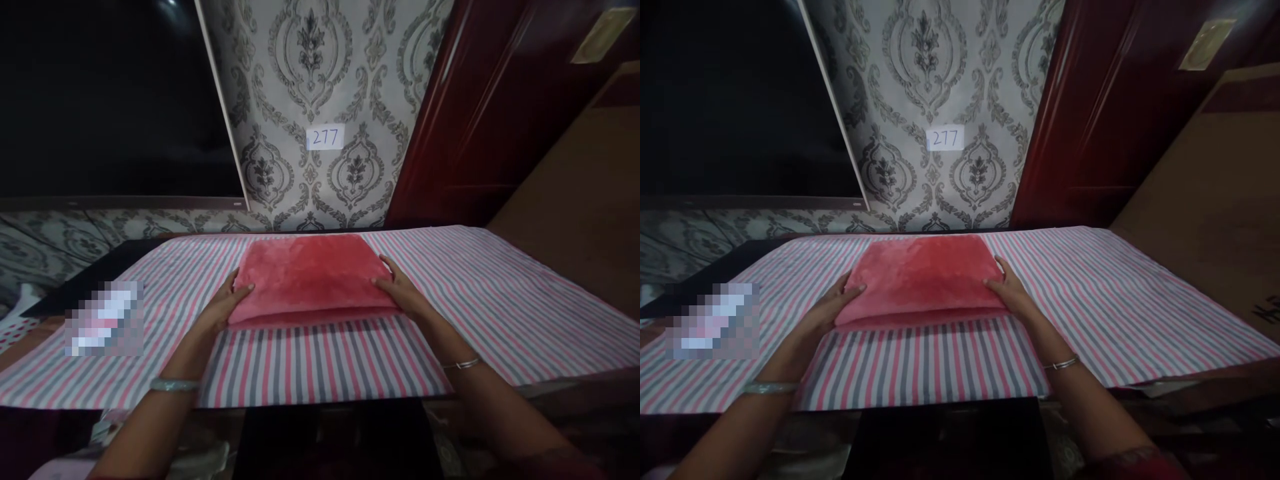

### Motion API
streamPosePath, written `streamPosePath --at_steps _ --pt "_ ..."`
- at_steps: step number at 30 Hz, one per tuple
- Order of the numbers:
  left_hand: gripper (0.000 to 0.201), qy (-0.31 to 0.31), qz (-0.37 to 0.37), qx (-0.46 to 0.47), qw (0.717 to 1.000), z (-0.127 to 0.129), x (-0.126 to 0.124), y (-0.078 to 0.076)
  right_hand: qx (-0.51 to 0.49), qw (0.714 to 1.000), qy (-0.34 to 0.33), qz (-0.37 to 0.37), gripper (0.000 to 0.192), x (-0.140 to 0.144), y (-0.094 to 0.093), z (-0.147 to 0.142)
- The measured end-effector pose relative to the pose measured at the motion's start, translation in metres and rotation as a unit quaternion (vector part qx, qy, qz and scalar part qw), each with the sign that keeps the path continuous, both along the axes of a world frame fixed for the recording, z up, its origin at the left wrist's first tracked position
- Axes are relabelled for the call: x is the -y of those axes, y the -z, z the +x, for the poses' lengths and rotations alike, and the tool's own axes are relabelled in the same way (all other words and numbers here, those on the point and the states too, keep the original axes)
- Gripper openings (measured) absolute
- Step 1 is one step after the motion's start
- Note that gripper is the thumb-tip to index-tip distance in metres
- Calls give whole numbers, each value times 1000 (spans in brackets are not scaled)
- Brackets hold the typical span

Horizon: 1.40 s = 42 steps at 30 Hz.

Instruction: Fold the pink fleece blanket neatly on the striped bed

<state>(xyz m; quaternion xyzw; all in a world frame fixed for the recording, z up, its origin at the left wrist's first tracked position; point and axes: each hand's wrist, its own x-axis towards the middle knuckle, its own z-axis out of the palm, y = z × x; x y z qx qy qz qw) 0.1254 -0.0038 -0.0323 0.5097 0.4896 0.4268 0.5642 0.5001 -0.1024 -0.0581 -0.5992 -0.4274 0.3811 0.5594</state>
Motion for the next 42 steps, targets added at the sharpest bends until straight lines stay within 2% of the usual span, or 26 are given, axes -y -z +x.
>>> streamPosePath --at_steps 2,4,6,8,10,11,13,15,17,20,23,30,36,39,42 --pt "77 6 -27 -12 1000 -5 3 6 9 1000 -18 -21 90 5 9 6" --pt "82 -6 -33 -70 997 -10 3 10 57 997 -20 -44 85 10 18 11" --pt "87 -46 34 -193 979 -9 3 6 182 983 19 -24 78 13 21 9" --pt "82 -58 181 -328 925 2 6 -3 345 935 66 45 67 12 15 -3" --pt "68 -13 327 -419 847 24 13 -15 471 872 67 114 55 7 4 -24" --pt "62 20 374 -453 809 37 17 -19 512 847 49 131 52 4 -2 -37" --pt "60 66 412 -511 751 61 26 -21 570 813 1 121 53 -2 -11 -61" --pt "65 86 411 -551 721 76 31 -14 605 790 -45 86 58 -7 -12 -79" --pt "71 96 399 -570 712 79 32 1 623 776 -76 57 62 -9 -5 -86" --pt "76 95 398 -581 703 73 29 26 637 765 -79 49 65 -9 12 -85" --pt "77 90 413 -586 692 69 27 38 646 759 -72 50 65 -8 23 -83" --pt "75 88 422 -598 676 70 27 40 637 766 -71 51 63 -10 24 -86" --pt "74 95 409 -597 684 68 27 29 641 762 -83 41 63 -7 9 -80" --pt "72 97 401 -606 680 57 30 22 653 756 -44 18 61 3 8 -67" --pt "66 43 391 -619 681 38 33 25 648 761 -6 17 57 15 20 -50"
